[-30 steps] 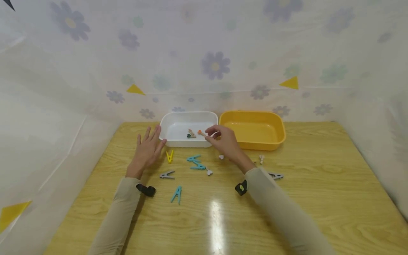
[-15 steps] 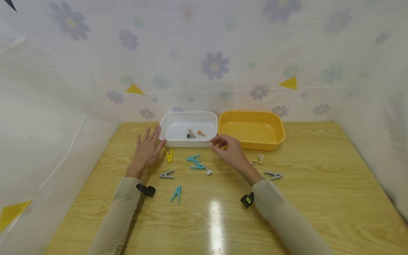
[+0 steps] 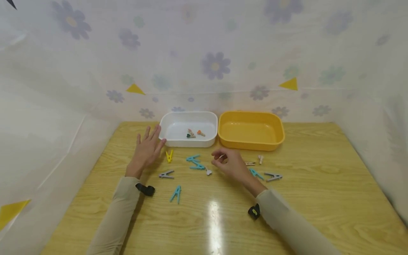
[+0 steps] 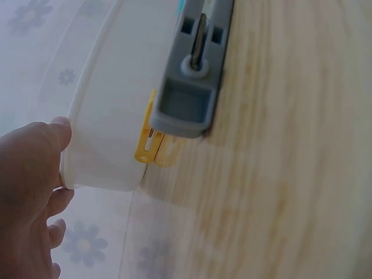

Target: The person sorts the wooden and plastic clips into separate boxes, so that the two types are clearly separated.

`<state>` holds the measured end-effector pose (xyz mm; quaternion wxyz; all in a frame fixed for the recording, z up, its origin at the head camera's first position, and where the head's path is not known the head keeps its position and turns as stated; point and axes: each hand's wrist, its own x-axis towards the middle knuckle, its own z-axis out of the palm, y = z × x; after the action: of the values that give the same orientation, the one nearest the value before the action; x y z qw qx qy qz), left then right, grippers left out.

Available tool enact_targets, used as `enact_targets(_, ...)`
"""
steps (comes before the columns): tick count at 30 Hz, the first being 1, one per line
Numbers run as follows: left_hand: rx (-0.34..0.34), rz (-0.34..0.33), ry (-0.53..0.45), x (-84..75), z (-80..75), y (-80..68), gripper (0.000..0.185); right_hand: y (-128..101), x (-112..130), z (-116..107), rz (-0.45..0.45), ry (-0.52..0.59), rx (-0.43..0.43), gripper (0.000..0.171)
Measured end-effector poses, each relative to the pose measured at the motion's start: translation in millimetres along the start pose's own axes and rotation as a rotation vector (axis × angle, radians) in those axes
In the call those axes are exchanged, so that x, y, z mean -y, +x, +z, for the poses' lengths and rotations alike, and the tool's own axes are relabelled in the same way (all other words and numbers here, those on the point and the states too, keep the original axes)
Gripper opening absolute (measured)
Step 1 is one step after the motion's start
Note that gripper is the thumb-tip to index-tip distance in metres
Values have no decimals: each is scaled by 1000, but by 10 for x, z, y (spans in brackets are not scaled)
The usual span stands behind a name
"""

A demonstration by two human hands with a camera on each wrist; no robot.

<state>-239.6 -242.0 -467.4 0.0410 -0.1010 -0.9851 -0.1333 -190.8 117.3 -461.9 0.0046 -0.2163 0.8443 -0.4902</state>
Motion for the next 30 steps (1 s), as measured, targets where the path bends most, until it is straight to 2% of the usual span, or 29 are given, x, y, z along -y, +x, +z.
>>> enact_targets(7, -16, 4, -1, -12, 0, -13, 75, -66, -64, 37, 18, 17, 49, 21)
enact_targets(23, -8, -9, 17, -8, 11, -3, 75, -89, -95, 135, 40, -40, 148, 23)
enact_targets(30, -7, -4, -5, -1, 12, -5, 76, -90, -56, 163, 49, -74, 175, 25)
